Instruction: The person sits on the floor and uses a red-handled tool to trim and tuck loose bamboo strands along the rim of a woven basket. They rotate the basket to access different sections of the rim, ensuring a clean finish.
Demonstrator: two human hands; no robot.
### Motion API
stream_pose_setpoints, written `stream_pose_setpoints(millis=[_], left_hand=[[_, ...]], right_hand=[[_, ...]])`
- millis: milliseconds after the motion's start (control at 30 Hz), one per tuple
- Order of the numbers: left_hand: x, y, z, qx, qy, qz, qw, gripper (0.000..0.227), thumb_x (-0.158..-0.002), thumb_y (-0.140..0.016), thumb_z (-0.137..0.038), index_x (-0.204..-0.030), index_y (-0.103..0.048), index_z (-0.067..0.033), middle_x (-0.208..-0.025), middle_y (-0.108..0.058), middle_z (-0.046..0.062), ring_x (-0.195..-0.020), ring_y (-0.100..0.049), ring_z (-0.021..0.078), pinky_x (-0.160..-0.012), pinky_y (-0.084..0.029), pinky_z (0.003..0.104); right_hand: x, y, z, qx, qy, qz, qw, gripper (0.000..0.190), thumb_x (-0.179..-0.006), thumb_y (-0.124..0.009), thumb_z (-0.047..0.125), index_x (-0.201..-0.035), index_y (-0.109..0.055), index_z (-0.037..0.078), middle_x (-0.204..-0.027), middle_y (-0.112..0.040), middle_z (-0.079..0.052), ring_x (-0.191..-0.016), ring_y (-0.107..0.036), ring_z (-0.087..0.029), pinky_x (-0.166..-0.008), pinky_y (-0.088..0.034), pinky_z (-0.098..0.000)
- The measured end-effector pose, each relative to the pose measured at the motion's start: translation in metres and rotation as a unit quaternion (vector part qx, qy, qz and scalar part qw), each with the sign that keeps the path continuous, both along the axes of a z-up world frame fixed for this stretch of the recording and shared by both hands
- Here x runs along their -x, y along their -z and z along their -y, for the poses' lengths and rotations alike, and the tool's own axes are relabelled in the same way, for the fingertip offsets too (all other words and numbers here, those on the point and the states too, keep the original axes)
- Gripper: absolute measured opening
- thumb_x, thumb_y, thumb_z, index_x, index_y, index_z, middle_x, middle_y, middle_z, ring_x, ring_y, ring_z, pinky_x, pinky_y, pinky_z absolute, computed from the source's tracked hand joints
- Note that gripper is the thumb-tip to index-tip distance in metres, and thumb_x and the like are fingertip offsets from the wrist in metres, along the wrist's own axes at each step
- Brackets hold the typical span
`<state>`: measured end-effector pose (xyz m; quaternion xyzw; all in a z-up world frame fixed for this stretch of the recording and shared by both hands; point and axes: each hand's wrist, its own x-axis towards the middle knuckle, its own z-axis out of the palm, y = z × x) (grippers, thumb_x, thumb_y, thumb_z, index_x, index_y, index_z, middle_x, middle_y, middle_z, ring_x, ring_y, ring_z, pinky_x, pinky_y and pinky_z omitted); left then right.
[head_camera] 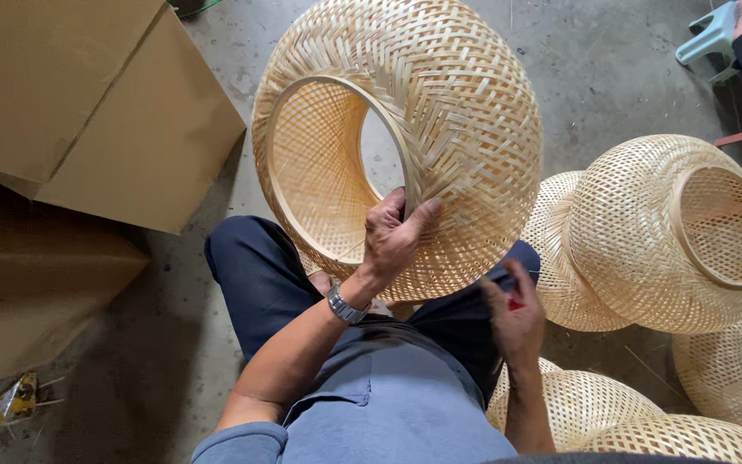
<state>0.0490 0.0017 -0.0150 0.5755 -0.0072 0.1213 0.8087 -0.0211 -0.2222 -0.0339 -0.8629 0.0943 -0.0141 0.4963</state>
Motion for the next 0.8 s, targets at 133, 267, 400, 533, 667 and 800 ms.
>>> stream_pose_setpoints(millis=[133, 267, 400, 533, 667, 800], left_hand=[[0.007, -0.001, -0.017, 0.056, 0.072, -0.016, 0.996, 0.017, -0.102, -0.071, -0.016, -0.104, -0.07, 0.0014, -0.08, -0.064, -0.004, -0.07, -0.055, 0.0027, -0.061, -0.05, 0.021], [0.012, -0.001, -0.032, 0.023, 0.105, -0.02, 0.994, 0.017, -0.102, -0.071, -0.016, -0.101, -0.07, 0.0014, -0.079, -0.064, -0.003, -0.069, -0.055, 0.003, -0.06, -0.048, 0.021], [0.022, 0.003, -0.033, -0.039, 0.106, -0.013, 0.993, 0.019, -0.102, -0.07, -0.017, -0.101, -0.07, 0.0019, -0.082, -0.067, -0.001, -0.073, -0.058, 0.0037, -0.063, -0.051, 0.022], [0.028, -0.003, -0.031, 0.059, 0.152, -0.028, 0.986, 0.019, -0.107, -0.067, -0.017, -0.102, -0.067, 0.001, -0.081, -0.061, -0.003, -0.069, -0.053, 0.0041, -0.06, -0.046, 0.022], [0.031, -0.024, -0.033, 0.079, 0.128, -0.071, 0.986, 0.02, -0.105, -0.063, -0.019, -0.118, -0.063, -0.0044, -0.096, -0.067, -0.005, -0.085, -0.06, 0.0016, -0.077, -0.051, 0.019], [0.032, -0.033, -0.033, 0.047, 0.12, -0.056, 0.99, 0.027, -0.105, -0.065, -0.027, -0.113, -0.065, -0.0017, -0.077, -0.058, -0.005, -0.064, -0.051, 0.0023, -0.055, -0.044, 0.021]], right_hand=[[-0.009, -0.025, 0.013, -0.027, -0.025, 0.138, 0.99, 0.052, -0.094, -0.079, 0.023, -0.138, -0.062, 0.001, -0.122, -0.069, -0.007, -0.083, -0.06, -0.005, -0.072, -0.051, -0.0202], [-0.015, -0.061, 0.012, 0.063, -0.05, 0.216, 0.973, 0.047, -0.094, -0.081, 0.021, -0.136, -0.066, 0.006, -0.114, -0.064, -0.004, -0.075, -0.05, -0.006, -0.065, -0.046, -0.0204], [-0.024, -0.096, 0.008, 0.114, -0.111, 0.242, 0.957, 0.044, -0.096, -0.08, 0.021, -0.137, -0.068, 0.01, -0.111, -0.064, -0.003, -0.074, -0.051, -0.005, -0.064, -0.049, -0.0212], [-0.031, -0.117, -0.015, 0.165, -0.141, 0.245, 0.945, 0.045, -0.092, -0.082, 0.019, -0.134, -0.069, 0.01, -0.111, -0.064, -0.006, -0.066, -0.05, -0.007, -0.057, -0.047, -0.0222], [-0.033, -0.124, -0.028, 0.167, -0.167, 0.254, 0.938, 0.04, -0.101, -0.08, 0.017, -0.139, -0.068, 0.01, -0.12, -0.059, -0.007, -0.089, -0.062, -0.007, -0.072, -0.056, -0.0221], [-0.036, -0.129, -0.039, 0.143, -0.153, 0.222, 0.952, 0.042, -0.096, -0.081, 0.016, -0.136, -0.069, 0.008, -0.118, -0.057, -0.009, -0.085, -0.06, -0.011, -0.067, -0.056, -0.0233]])
